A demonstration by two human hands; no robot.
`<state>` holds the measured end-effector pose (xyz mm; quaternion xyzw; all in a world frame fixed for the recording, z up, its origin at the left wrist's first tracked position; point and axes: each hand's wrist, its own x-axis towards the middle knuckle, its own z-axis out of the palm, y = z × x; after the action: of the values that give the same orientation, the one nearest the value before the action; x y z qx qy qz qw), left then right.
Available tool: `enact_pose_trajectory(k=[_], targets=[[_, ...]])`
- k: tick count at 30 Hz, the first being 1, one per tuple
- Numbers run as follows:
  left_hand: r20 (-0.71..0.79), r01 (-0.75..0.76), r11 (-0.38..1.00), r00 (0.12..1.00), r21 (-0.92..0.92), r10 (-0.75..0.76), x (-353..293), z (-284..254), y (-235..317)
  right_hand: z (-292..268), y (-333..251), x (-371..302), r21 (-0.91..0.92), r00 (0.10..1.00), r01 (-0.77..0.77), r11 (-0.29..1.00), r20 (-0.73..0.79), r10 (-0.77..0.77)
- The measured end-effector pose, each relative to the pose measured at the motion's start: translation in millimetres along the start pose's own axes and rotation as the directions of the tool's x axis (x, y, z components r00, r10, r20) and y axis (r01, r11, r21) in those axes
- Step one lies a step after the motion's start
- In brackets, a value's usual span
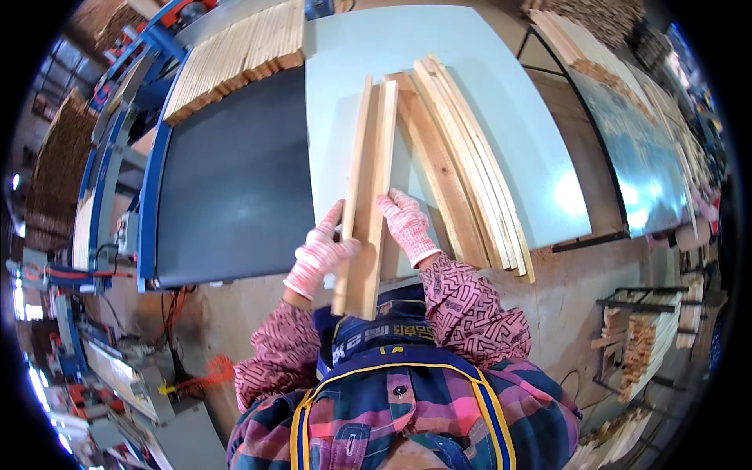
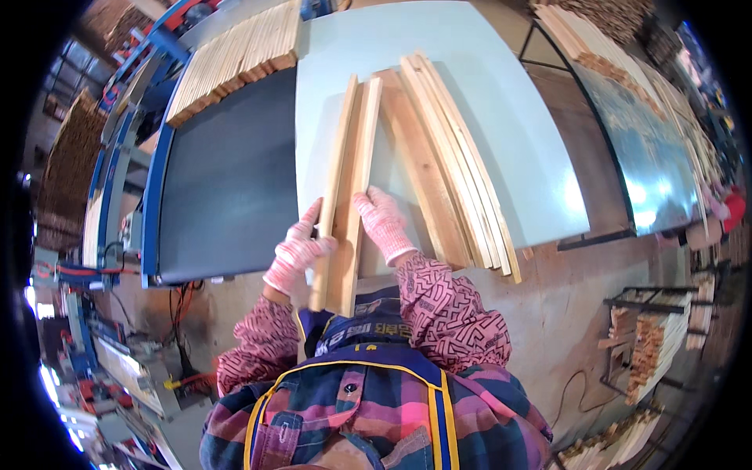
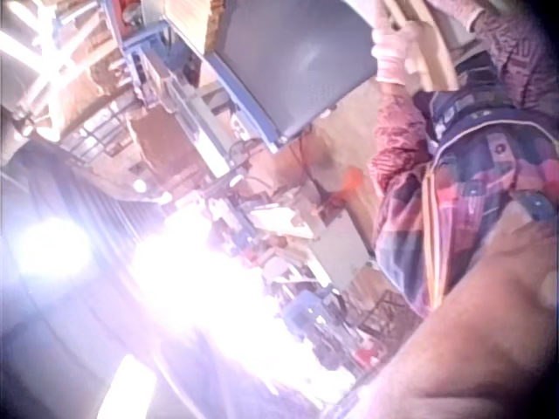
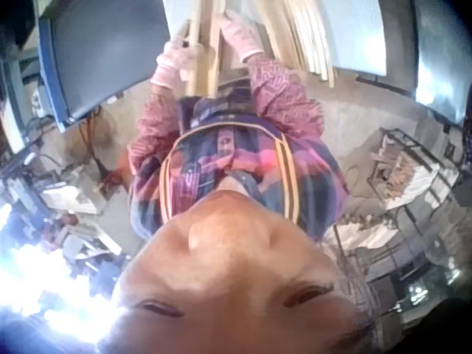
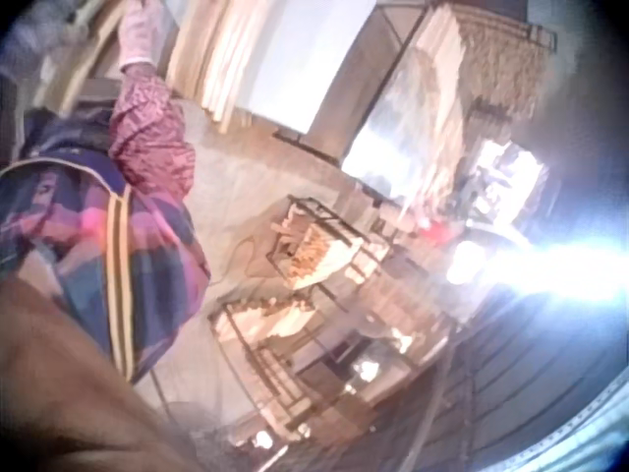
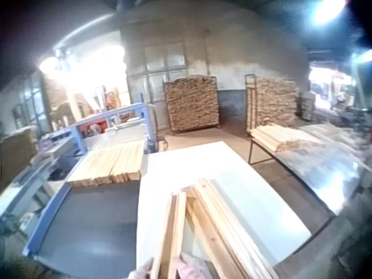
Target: The person picks up stacks of thin wooden slats from a metal table and places them onto a conveyor belt. They repeatedly gather the slats, align them, and transfer them to the belt, which moves them into a processing machine.
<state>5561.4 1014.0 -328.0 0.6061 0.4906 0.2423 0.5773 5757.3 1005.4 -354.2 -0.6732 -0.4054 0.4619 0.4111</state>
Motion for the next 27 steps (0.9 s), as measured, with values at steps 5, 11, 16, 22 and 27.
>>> enact_pose_trajectory(k=[5,11,16,22,27], targets=[[-0.088,0.014,0.836,0.993,-0.549,-0.074,-17.1,-9.5,-5.9,-8.5,3.2,-1.8,0.036,0.995,0.067,0.997,-0.081,-0.064],[-0.113,-0.002,0.815,0.991,-0.58,-0.078,-22.5,-19.6,-13.0,-14.0,11.1,12.2,0.141,0.998,0.001,0.99,0.059,-0.009],[-0.1,-0.021,0.814,0.994,-0.581,-0.046,-13.1,-22.2,-26.3,-25.1,-6.6,7.0,0.409,0.987,-0.111,0.906,0.153,0.052],[-0.047,0.014,0.869,0.998,-0.495,-0.043,-9.2,-17.9,-20.6,-52.5,59.0,19.7,0.413,0.951,0.166,0.896,0.172,-0.255],[-0.195,-0.067,0.993,0.98,-0.096,0.047,7.1,0.7,-62.0,-49.1,-41.4,-78.9,0.671,0.991,-0.007,0.742,0.106,-0.087]])
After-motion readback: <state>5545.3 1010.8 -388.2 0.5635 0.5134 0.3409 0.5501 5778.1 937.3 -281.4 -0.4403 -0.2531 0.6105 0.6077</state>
